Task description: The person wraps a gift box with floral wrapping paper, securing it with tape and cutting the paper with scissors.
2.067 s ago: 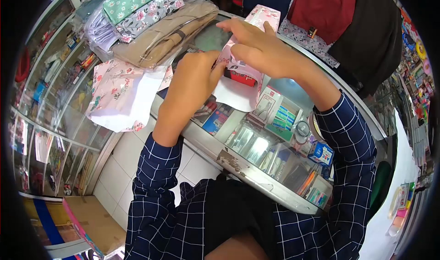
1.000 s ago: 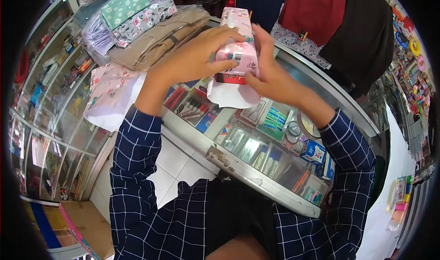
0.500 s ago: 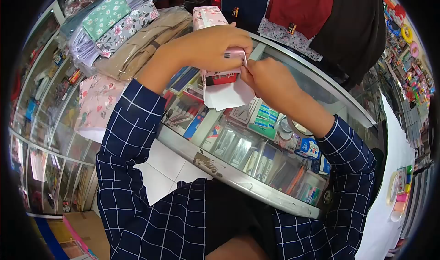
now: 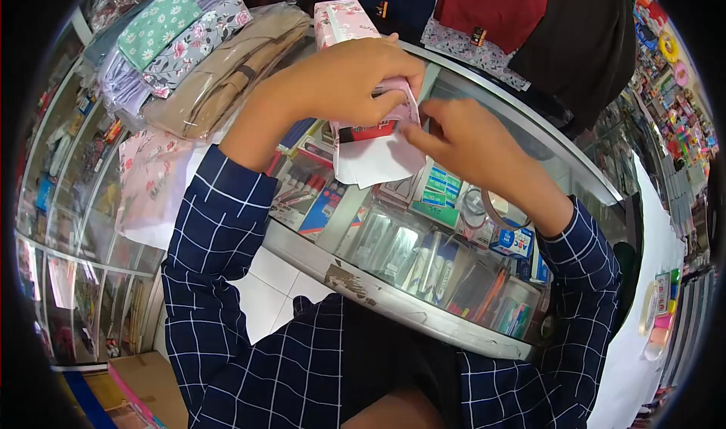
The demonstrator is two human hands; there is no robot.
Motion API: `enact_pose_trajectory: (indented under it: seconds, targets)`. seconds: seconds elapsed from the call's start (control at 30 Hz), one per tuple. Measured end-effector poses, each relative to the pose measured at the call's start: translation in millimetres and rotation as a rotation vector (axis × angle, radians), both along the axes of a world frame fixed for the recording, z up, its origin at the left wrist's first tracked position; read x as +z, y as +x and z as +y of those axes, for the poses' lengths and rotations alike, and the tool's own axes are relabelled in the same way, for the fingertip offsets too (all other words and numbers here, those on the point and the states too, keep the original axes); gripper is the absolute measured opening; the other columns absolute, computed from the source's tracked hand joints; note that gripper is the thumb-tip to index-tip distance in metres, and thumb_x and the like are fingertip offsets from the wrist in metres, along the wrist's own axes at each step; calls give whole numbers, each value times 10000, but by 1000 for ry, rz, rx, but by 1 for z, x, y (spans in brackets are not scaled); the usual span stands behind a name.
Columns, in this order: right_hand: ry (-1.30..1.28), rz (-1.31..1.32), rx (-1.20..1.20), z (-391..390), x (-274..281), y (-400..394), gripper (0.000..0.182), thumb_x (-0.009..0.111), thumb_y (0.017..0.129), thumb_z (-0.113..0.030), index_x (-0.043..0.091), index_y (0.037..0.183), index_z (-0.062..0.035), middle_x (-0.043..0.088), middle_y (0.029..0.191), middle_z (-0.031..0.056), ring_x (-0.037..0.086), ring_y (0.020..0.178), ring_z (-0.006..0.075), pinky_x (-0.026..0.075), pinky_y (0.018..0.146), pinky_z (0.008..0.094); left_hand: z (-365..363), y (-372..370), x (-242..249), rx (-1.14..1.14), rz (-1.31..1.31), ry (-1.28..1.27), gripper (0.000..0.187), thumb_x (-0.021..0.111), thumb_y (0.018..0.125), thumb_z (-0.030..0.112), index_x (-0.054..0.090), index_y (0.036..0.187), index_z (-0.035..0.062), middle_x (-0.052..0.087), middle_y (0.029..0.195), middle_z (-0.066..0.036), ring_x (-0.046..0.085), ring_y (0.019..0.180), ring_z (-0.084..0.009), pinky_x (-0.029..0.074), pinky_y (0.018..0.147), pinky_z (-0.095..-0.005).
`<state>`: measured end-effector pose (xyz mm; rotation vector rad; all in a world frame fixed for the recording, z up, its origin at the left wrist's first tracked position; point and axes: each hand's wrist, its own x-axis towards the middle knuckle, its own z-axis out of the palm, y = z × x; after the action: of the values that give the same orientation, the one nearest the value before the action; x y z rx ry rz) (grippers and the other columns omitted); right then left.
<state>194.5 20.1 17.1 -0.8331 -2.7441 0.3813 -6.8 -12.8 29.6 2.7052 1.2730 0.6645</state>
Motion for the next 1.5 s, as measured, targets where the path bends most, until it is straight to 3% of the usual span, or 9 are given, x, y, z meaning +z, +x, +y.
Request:
enact_pose_trajectory:
  seconds: [0.07, 0.17, 0.53, 1.07, 1.1, 1.2, 1.23, 1.33, 1.5]
  targets:
    - [-105, 79, 6, 9, -2, -9, 315, 558, 856, -269, 652, 795, 25, 619, 701, 236, 638, 692, 375, 513, 669, 442, 2, 1, -9, -3, -138, 23, 201, 545, 780, 50, 554, 980, 50, 607, 908, -114, 598, 904, -315, 371, 1027, -431]
    - [-28, 89, 48, 16, -6, -19, 299, 547, 843, -232, 626, 759, 44, 610, 681, 234, 633, 667, 380, 511, 649, 450, 2, -1, -11, 28, -28, 87, 248, 550, 779, 54, 525, 1026, 46, 572, 949, -127, 576, 930, -324, 410, 942, -423]
    - [382, 61, 25, -1, -27, -14, 204, 580, 848, -173, 587, 831, 30, 624, 637, 184, 648, 597, 351, 525, 541, 422, 7, 1, -11, 47, -47, 155, 118, 557, 756, 102, 569, 844, 25, 596, 802, -151, 580, 845, -367, 398, 987, -434]
    - [148, 35, 157, -30, -12, 20, 241, 602, 873, -167, 589, 699, -1, 557, 606, 200, 557, 575, 391, 429, 533, 444, 11, 4, -19, 138, -73, 273, 108, 531, 758, 117, 551, 786, 15, 579, 748, -164, 583, 776, -348, 399, 980, -432]
    - [215, 114, 162, -29, -17, 22, 263, 621, 866, -197, 567, 694, -5, 519, 540, 168, 530, 490, 338, 399, 489, 398, 11, 2, -20, 129, -87, 277, 111, 535, 762, 120, 556, 794, 15, 582, 754, -161, 587, 782, -342, 407, 964, -424]
    - [160, 148, 32, -17, -2, 28, 302, 669, 843, -271, 559, 736, -11, 459, 487, 105, 459, 423, 223, 358, 461, 326, 8, -3, -18, 123, -134, 287, 122, 548, 772, 126, 574, 817, 16, 593, 775, -147, 599, 797, -321, 427, 923, -394]
    - [119, 107, 5, -7, 0, 30, 345, 701, 829, -331, 550, 865, -23, 467, 516, 48, 407, 453, 121, 332, 463, 271, 3, -5, -17, 138, -158, 291, 126, 553, 774, 127, 580, 826, 16, 598, 783, -139, 603, 800, -312, 428, 916, -382]
    - [-165, 30, -36, -3, -1, 23, 463, 657, 844, -437, 532, 962, -7, 610, 675, 130, 621, 631, 243, 466, 565, 351, -12, -8, -16, 161, -244, 348, 112, 563, 758, 109, 586, 835, 31, 601, 827, -121, 581, 853, -305, 410, 899, -373]
    - [-635, 296, 168, 19, -21, 2, 316, 666, 844, -148, 466, 1051, -18, 627, 812, 135, 602, 737, 196, 465, 663, 296, -52, -19, -31, 270, -391, 331, 144, 594, 727, 19, 578, 869, 38, 570, 1037, -117, 558, 940, -298, 423, 844, -336]
